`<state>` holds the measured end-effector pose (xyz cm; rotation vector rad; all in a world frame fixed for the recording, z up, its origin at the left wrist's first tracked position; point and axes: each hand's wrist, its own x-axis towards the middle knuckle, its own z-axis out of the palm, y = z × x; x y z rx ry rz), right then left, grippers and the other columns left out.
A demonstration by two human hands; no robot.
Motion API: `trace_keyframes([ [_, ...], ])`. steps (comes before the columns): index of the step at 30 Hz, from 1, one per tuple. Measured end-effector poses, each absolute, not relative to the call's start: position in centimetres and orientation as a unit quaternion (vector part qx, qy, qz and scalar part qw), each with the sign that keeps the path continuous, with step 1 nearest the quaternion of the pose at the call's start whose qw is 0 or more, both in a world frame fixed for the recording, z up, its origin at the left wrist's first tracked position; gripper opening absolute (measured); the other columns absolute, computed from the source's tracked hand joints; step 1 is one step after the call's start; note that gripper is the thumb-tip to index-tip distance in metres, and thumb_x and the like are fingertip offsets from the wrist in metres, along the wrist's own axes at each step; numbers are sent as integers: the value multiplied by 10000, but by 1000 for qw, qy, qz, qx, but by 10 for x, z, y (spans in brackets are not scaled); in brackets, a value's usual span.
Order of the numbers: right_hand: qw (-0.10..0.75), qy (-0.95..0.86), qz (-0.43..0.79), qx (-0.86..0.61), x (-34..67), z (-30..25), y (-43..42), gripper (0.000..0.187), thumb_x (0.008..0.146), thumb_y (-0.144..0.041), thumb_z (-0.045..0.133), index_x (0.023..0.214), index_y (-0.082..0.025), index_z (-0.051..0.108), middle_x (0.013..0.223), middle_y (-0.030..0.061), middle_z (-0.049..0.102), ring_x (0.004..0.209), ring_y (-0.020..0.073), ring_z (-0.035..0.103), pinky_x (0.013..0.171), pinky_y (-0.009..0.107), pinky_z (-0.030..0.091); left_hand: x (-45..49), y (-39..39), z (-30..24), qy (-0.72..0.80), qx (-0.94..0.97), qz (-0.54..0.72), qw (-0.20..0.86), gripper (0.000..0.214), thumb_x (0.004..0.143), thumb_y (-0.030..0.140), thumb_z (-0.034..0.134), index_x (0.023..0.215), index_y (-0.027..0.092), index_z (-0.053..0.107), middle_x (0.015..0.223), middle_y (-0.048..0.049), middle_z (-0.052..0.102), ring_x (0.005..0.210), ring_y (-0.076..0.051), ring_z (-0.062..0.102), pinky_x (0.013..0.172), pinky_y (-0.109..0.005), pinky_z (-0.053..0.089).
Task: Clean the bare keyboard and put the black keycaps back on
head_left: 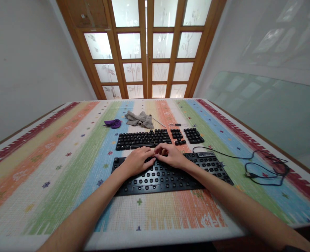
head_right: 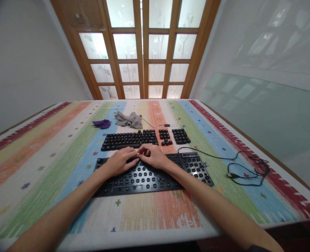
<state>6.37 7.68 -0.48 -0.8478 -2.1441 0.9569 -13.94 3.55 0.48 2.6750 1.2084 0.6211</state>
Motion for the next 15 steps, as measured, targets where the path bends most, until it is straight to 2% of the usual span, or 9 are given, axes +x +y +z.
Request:
trace_keyframes([
  [5,315,-825,347,-315,64,-6,77,81,832,-264,618,851,-194,654,792,24,658,659,140,565,622,281,466,-139,35,5,404,892,192,58,168,966,288,470,975,210,618,940,-48,632,887,-197,584,815,-335,481],
  [12,302,-821,363,-322,64,1,81,65,825,-236,618,823,-186,659,797,28,661,644,137,573,602,271,460,-139,32,5,413,886,205,56,200,989,311,445,1023,190,601,965,-64,649,896,-213,599,823,-360,484],
  [15,308,-830,323,-334,61,8,91,58,813,-198,612,813,-179,667,786,25,664,665,141,581,625,271,461,-140,32,4,410,884,213,65,224,1012,289,396,1066,186,588,985,-65,655,913,-211,604,845,-364,480],
])
